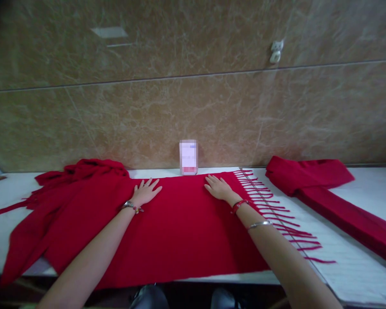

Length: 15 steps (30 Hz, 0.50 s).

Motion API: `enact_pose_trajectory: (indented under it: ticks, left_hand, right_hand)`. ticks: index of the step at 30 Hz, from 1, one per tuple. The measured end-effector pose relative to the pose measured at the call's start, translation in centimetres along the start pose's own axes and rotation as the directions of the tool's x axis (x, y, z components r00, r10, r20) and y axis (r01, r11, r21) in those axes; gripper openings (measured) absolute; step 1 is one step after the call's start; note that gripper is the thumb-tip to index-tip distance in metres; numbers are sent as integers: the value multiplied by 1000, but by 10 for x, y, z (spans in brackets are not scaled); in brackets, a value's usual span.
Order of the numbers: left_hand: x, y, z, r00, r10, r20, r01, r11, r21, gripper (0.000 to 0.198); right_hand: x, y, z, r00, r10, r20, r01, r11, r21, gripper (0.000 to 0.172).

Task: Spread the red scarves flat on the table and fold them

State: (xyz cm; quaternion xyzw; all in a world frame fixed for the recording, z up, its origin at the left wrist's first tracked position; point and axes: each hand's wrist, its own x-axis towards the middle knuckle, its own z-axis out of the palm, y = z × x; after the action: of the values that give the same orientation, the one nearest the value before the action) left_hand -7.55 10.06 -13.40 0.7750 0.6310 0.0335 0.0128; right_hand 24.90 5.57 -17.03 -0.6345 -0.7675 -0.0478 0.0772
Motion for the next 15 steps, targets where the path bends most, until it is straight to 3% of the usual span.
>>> enact_pose_trajectory:
  ticks: [7,15]
  left_hand:
    - [1,8,-1,1000,14,2,-14,1000,-19,66]
    - [8,19,3,999,38,-3,-38,999,-16,67]
  right_hand:
    - [-28,68,10,996,-2,-86,-9,991,-132,49]
    - [-40,88,23,991,-60,-124,35,981,-190,46]
